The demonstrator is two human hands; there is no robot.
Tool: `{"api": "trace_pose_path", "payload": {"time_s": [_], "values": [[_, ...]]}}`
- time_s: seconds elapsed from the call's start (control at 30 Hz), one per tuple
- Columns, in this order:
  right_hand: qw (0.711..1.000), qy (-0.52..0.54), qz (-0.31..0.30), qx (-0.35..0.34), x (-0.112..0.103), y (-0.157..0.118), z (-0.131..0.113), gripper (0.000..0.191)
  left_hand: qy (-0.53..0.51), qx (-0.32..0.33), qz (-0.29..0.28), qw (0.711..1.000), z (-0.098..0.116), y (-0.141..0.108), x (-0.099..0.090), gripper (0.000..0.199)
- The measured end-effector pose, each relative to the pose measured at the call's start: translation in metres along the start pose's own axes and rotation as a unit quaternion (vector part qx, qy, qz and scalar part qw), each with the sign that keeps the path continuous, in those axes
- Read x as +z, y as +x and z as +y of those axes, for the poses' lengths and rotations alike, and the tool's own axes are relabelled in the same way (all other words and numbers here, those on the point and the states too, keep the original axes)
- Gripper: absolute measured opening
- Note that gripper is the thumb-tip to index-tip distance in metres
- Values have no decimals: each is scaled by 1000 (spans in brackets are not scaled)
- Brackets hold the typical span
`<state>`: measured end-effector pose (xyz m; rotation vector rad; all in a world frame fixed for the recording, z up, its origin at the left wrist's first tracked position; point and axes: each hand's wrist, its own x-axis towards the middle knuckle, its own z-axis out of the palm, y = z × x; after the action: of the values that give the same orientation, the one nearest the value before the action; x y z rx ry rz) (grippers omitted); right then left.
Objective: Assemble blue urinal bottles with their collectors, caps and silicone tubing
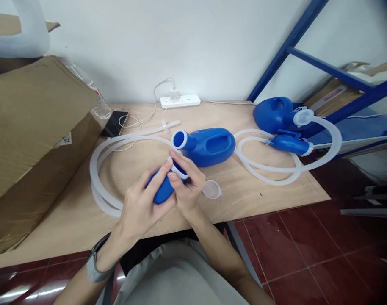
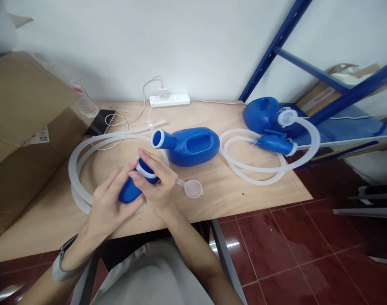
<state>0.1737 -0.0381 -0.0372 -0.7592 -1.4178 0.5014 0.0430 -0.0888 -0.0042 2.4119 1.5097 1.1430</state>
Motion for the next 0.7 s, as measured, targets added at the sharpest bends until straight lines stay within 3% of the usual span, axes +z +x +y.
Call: {"api": "trace_pose_path", "payload": {"time_s": [0.13,0.33,0.43,0.57,0.7], "values": [[993,102,14,55,-8,-1,1,55,9,19,18,1000,2,-3,6,77],[923,287,-139,214,-49,17,2,47,-24,36,22,999,2,-8,7,83],[888,333,-174,266,-52,17,2,47,-18,63,25,998,3,-7,8,86],[850,386,-87,348,-34,0,-2,52,5,80,22,997,5,-7,9,86],[827,413,-2,381,-21,-11,-12,43,48,84,-9,995,10,-5,3,78]]}}
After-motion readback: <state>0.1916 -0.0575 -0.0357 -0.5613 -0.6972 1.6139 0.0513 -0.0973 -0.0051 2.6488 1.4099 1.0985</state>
